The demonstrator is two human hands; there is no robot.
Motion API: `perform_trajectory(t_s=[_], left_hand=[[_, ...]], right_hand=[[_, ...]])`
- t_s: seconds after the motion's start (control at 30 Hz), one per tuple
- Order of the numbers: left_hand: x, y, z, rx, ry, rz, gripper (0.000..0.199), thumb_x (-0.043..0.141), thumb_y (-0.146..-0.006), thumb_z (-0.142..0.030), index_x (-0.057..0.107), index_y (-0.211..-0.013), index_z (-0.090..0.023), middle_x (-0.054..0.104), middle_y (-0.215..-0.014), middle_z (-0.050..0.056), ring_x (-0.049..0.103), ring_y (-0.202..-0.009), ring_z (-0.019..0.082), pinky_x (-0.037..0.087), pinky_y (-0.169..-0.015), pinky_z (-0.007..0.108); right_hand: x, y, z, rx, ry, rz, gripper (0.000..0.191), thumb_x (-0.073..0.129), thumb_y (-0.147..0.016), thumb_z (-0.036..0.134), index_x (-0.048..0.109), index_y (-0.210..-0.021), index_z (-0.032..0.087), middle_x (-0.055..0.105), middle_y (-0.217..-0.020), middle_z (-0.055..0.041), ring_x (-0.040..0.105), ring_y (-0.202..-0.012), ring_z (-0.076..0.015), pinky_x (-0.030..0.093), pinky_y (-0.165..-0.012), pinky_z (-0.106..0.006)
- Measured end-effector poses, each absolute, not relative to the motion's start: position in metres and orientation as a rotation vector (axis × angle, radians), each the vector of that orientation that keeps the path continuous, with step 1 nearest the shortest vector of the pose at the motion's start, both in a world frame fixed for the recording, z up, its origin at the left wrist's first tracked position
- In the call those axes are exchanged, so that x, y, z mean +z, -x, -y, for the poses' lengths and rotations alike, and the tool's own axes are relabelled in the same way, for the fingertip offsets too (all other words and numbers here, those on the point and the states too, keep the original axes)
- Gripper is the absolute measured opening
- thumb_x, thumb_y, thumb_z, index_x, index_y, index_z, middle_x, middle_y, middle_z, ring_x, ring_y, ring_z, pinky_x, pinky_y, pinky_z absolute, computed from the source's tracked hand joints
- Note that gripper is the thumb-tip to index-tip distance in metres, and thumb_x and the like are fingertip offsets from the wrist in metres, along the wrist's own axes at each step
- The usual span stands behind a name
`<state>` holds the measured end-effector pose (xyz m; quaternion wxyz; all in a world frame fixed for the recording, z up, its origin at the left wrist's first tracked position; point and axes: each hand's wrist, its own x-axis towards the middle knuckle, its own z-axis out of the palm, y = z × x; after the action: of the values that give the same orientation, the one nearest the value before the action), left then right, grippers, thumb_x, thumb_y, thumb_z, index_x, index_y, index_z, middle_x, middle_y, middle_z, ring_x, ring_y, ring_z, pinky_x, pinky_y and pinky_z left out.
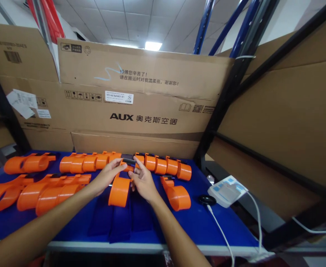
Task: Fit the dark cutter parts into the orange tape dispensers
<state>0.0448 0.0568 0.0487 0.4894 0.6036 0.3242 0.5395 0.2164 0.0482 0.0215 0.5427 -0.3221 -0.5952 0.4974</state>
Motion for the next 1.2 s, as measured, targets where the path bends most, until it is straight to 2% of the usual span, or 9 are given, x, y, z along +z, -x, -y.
perform_trajectory(t_s=[0.1,0.23,0.37,0.47,0.57,0.8,1.03,1.2], left_hand=[[0.040,-0.051,-0.064,1.365,-1.327,-0.680,0.037,0.077,-0.079,-0.044,0.071,-0.106,-0.020,0.073,-0.101,0.008,0.065,-0.106,0.027,0.046,-0.098,0.038],[0.032,-0.050,-0.066,1.464,-1.284,-0.681,0.042,0.080,-0.075,-0.039,0.071,-0.111,-0.020,0.074,-0.098,0.007,0.067,-0.100,0.025,0.049,-0.092,0.035],[0.025,-0.046,-0.064,1.515,-1.272,-0.704,0.045,0.082,-0.073,-0.036,0.070,-0.113,-0.020,0.074,-0.099,0.008,0.068,-0.097,0.025,0.051,-0.089,0.035],[0.025,-0.044,-0.062,1.533,-1.252,-0.710,0.042,0.082,-0.073,-0.036,0.071,-0.110,-0.019,0.075,-0.096,0.007,0.069,-0.095,0.025,0.051,-0.087,0.034],[0.025,-0.042,-0.061,1.538,-1.255,-0.701,0.041,0.082,-0.073,-0.035,0.071,-0.109,-0.018,0.075,-0.094,0.008,0.069,-0.095,0.024,0.052,-0.087,0.033],[0.024,-0.042,-0.061,1.551,-1.249,-0.711,0.044,0.083,-0.073,-0.035,0.073,-0.112,-0.017,0.075,-0.096,0.008,0.069,-0.097,0.025,0.053,-0.085,0.034],[0.025,-0.043,-0.061,1.519,-1.259,-0.719,0.040,0.086,-0.068,-0.037,0.079,-0.101,-0.016,0.073,-0.080,0.005,0.069,-0.095,0.028,0.056,-0.082,0.036],[0.024,-0.043,-0.062,1.534,-1.276,-0.736,0.041,0.087,-0.067,-0.038,0.079,-0.100,-0.016,0.073,-0.080,0.005,0.069,-0.090,0.027,0.057,-0.079,0.036]], right_hand=[[0.022,-0.217,-0.047,1.202,0.804,1.343,0.082,0.077,-0.081,0.040,0.039,-0.153,0.028,0.061,-0.080,0.0027,0.055,-0.050,-0.0098,0.048,-0.045,-0.023],[0.023,-0.216,-0.045,1.213,0.818,1.299,0.077,0.078,-0.079,0.039,0.045,-0.147,0.021,0.058,-0.071,0.0058,0.053,-0.047,-0.0096,0.047,-0.041,-0.023],[0.021,-0.214,-0.044,1.204,0.893,1.359,0.059,0.075,-0.080,0.042,0.056,-0.129,0.016,0.058,-0.058,0.0082,0.052,-0.040,-0.0101,0.044,-0.039,-0.021],[0.019,-0.214,-0.044,1.176,0.968,1.441,0.041,0.069,-0.083,0.048,0.064,-0.106,0.015,0.058,-0.049,0.0074,0.051,-0.034,-0.0104,0.039,-0.035,-0.019],[0.019,-0.214,-0.043,1.150,0.991,1.481,0.033,0.066,-0.084,0.049,0.063,-0.091,0.017,0.057,-0.046,0.0067,0.051,-0.033,-0.0108,0.036,-0.034,-0.018],[0.018,-0.213,-0.041,1.053,1.017,1.553,0.015,0.055,-0.085,0.033,0.056,-0.077,0.020,0.054,-0.045,0.0073,0.049,-0.034,-0.0097,0.034,-0.036,-0.018],[0.016,-0.213,-0.040,0.936,1.041,1.562,0.017,0.051,-0.085,0.030,0.052,-0.069,0.022,0.050,-0.047,0.0066,0.045,-0.037,-0.0100,0.034,-0.039,-0.020],[0.016,-0.214,-0.042,0.894,1.049,1.574,0.019,0.051,-0.083,0.029,0.050,-0.066,0.022,0.047,-0.049,0.0060,0.042,-0.042,-0.0102,0.034,-0.042,-0.021]])
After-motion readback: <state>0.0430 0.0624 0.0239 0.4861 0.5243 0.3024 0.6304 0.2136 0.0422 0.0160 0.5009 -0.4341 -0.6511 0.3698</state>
